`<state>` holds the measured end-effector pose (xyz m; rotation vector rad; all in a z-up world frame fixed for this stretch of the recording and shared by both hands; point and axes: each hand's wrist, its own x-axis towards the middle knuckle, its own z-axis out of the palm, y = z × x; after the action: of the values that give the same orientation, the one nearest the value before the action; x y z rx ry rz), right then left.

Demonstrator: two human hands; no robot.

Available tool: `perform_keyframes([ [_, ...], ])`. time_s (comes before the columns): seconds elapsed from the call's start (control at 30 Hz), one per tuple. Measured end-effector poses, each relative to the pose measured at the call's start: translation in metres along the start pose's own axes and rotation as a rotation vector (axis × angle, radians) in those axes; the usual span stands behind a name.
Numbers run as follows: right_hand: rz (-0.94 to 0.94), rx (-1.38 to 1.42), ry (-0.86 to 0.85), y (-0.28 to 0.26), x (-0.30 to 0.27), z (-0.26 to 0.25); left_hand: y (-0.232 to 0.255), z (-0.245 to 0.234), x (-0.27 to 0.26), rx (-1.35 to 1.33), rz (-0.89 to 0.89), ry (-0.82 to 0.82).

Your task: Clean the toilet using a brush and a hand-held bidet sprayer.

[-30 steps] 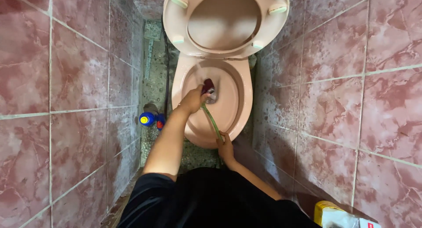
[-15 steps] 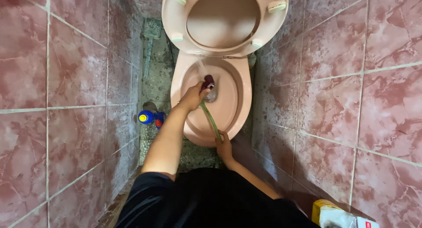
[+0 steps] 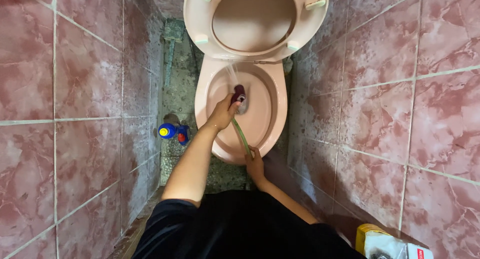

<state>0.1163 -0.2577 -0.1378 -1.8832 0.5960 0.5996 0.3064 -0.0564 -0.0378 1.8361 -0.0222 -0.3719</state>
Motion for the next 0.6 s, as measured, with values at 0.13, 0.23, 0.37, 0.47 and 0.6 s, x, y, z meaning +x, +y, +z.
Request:
perform_keyframes([
  [0.13,0.001,0.033,0.009,0.011,0.003,0.005,-0.02,-0.003,-0.025,-0.226,-0.116,0.002],
  [0.23,-0.055,0.082,0.014,0.01,-0.002,0.006,-0.053,0.002,-0.049,-0.365,-0.263,0.095],
  [0.37,-0.066,-0.031,0.062,0.006,-0.004,0.006,-0.095,0.002,-0.087,-0.753,-0.293,0.148],
  [0.47,-0.099,-0.034,0.069,0.009,-0.002,0.007,-0.12,-0.007,-0.11,-0.853,-0.315,0.184],
  [0.6,-0.085,-0.046,0.078,0.002,-0.009,0.008,-0.131,-0.025,-0.122,-0.92,-0.243,0.285],
])
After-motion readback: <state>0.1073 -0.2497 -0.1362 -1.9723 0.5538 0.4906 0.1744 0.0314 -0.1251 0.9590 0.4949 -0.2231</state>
